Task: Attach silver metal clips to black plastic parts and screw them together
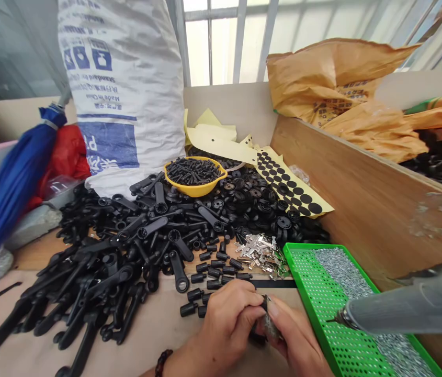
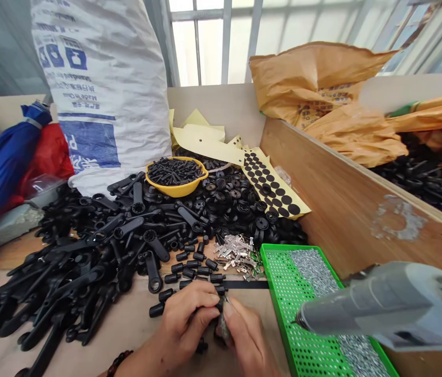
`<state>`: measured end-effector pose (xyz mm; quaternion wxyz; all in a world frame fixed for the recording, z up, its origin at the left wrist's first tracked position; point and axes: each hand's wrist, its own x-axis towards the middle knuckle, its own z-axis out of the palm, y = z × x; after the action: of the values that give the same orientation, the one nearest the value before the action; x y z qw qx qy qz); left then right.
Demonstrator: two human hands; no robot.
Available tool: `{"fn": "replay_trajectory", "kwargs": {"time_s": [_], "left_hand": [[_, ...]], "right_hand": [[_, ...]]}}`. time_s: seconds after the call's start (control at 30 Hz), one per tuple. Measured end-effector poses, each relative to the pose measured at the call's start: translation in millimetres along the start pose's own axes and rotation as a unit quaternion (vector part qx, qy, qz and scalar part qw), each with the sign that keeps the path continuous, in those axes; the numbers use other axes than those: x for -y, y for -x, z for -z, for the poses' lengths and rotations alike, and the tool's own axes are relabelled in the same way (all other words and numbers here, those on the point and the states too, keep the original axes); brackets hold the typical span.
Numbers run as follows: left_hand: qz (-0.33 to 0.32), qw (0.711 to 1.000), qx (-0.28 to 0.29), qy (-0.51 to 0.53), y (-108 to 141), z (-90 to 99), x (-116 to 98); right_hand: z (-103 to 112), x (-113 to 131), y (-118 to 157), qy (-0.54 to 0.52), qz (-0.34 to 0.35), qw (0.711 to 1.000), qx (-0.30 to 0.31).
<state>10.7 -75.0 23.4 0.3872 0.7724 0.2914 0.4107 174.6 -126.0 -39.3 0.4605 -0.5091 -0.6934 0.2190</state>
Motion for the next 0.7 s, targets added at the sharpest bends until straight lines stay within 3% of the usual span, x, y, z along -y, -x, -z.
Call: {"fn": "replay_trajectory", "kwargs": {"time_s": [0.13, 0.23, 0.33, 0.47, 0.57, 0.7], "left_hand": [[0.133, 0.988, -0.002, 0.082, -3, -4.3, 3], [0.249, 0.945, -0.001, 0.214, -6, -9.4, 7], [0.308, 0.900, 0.003, 0.309, -6, -12.9, 11], [0.362, 0.857, -0.007, 0.367, -6, -14.7, 12], [0.347, 0.873, -0.004, 0.344, -8, -14.2, 9], [0.248, 0.943, -0.013, 0.223, -6, -11.8, 6]], "right_hand": [[8, 15, -16, 0.047, 0.041, 0.998, -0.002], [13, 19, -28, 0.086, 0.132, 0.987, 0.008], [14, 17, -31, 0.113, 0.190, 0.975, 0.013], [14, 15, -29, 0.098, 0.193, 0.976, 0.024], [14, 14, -26, 0.069, 0.149, 0.986, 0.031], [11, 7, -15, 0.021, 0.038, 0.999, 0.018]]}}
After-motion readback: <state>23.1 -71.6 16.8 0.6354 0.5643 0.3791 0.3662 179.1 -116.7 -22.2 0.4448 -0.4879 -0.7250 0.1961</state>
